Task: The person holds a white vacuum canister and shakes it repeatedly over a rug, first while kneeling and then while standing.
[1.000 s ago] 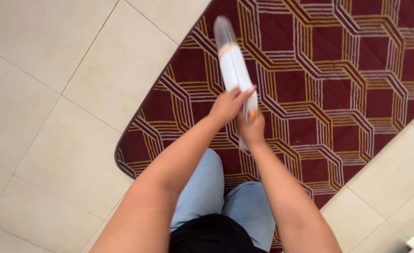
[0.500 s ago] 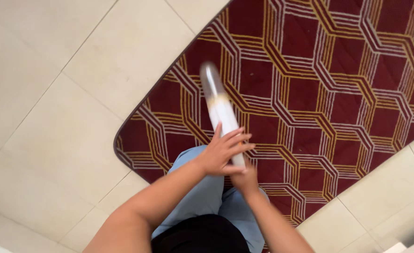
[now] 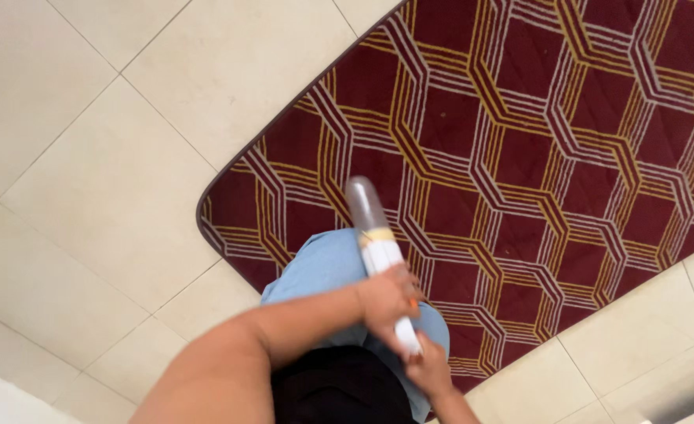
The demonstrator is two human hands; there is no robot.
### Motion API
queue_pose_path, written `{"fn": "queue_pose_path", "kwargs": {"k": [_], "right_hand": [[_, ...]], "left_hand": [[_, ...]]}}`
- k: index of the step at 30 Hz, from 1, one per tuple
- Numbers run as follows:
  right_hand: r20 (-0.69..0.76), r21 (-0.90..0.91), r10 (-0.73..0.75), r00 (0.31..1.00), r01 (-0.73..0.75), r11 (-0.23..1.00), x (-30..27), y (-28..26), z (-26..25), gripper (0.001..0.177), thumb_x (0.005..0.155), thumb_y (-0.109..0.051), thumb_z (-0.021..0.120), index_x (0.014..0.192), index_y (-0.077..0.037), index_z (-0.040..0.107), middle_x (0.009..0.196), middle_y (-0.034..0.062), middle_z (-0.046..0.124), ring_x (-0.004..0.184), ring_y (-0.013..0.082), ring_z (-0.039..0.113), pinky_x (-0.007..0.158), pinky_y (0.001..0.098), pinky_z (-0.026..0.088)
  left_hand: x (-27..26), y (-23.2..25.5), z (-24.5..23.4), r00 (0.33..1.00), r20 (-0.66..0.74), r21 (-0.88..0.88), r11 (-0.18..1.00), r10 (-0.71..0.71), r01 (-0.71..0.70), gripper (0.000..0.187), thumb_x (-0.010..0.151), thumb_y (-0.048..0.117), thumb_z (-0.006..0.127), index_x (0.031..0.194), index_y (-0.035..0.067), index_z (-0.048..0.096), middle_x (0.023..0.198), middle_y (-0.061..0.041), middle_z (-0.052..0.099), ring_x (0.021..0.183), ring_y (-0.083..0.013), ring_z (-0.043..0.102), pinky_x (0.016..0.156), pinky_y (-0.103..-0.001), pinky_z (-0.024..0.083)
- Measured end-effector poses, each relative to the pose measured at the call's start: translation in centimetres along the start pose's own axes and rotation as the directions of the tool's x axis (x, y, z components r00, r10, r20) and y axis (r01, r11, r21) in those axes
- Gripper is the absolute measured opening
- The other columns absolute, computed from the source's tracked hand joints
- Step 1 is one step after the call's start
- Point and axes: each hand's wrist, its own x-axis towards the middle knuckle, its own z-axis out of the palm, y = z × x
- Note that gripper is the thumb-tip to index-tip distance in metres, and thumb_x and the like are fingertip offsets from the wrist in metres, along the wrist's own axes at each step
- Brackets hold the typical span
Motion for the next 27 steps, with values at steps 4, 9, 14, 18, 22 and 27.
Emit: {"fn": "queue_pose_path", "kwargs": {"k": [4, 9, 14, 18, 22, 27], "right_hand": [[-0.008, -0.002, 0.138, 0.990, -0.138, 0.990, 0.5, -0.1, 0.5, 0.038, 0.081, -0.037, 0.073, 0.098, -0.004, 0.065, 0.076, 0.0195, 0.072, 0.074, 0.0423, 0.073, 0.061, 0.0459, 0.057], [-0.112, -0.039, -0.269, 0.956, 0.267, 0.963, 16.2, -6.8, -0.4, 0.045, 0.094, -0.049, 0.062, 0.100, -0.005, 0.065, 0.085, 0.0191, 0.070, 0.079, 0.0418, 0.070, 0.066, 0.0462, 0.056], [-0.095, 0.101, -0.080, 0.992, 0.089, 0.991, 22.7, -14.1, -3.1, 0.022, 0.086, -0.018, 0.070, 0.102, -0.003, 0.067, 0.085, 0.0182, 0.072, 0.075, 0.0323, 0.073, 0.069, 0.0397, 0.057], [0.024, 0.168, -0.080, 0.997, 0.075, 0.983, 17.0, -9.5, -3.9, 0.029, 0.089, -0.027, 0.071, 0.105, -0.003, 0.069, 0.087, 0.0131, 0.075, 0.078, 0.0242, 0.074, 0.070, 0.0360, 0.059], [0.346, 0.280, 0.093, 0.934, -0.198, 0.939, 3.3, -1.0, -2.9, 0.035, 0.088, -0.039, 0.068, 0.099, -0.006, 0.071, 0.080, 0.0051, 0.080, 0.075, 0.0133, 0.079, 0.069, 0.0308, 0.062], [0.180, 0.314, 0.278, 0.944, -0.323, 0.893, -2.2, 2.4, 2.3, 0.036, 0.071, -0.027, 0.087, 0.092, -0.002, 0.072, 0.073, 0.0096, 0.079, 0.064, 0.0190, 0.075, 0.065, 0.0346, 0.059]], "left_hand": [[0.0, 1.3, 1.5, 0.993, -0.047, 0.033, 0.994, -0.105, 0.107, 0.073, 0.057, 0.081, 0.070, 0.090, 0.016, 0.077, 0.119, -0.011, 0.070, 0.128, -0.0375, 0.058, 0.114, -0.074, 0.020], [1.3, -8.2, -9.3, 0.937, 0.102, 0.138, 0.938, -0.334, 0.319, 0.079, 0.061, 0.081, 0.071, 0.099, 0.013, 0.075, 0.118, -0.007, 0.069, 0.132, -0.0306, 0.053, 0.120, -0.080, 0.010], [3.1, -12.7, -16.5, 0.924, -0.050, 0.140, 0.914, -0.378, 0.381, 0.077, 0.050, 0.079, 0.078, 0.092, 0.014, 0.077, 0.122, -0.005, 0.069, 0.142, -0.0345, 0.042, 0.110, -0.083, 0.001], [2.7, -9.8, -9.4, 0.934, -0.053, -0.061, 0.934, -0.355, 0.351, 0.074, 0.052, 0.078, 0.078, 0.095, 0.017, 0.076, 0.125, -0.004, 0.067, 0.142, -0.0363, 0.041, 0.107, -0.084, 0.000], [0.0, -0.8, 1.1, 0.968, 0.056, -0.153, 0.956, -0.245, 0.251, 0.071, 0.056, 0.078, 0.075, 0.093, 0.017, 0.077, 0.128, -0.003, 0.068, 0.147, -0.0358, 0.040, 0.109, -0.087, -0.003], [-0.6, 0.8, 3.5, 0.970, 0.178, -0.176, 0.964, -0.167, 0.198, 0.075, 0.060, 0.082, 0.071, 0.090, 0.014, 0.078, 0.127, -0.002, 0.069, 0.151, -0.0333, 0.043, 0.111, -0.089, -0.001]]}}
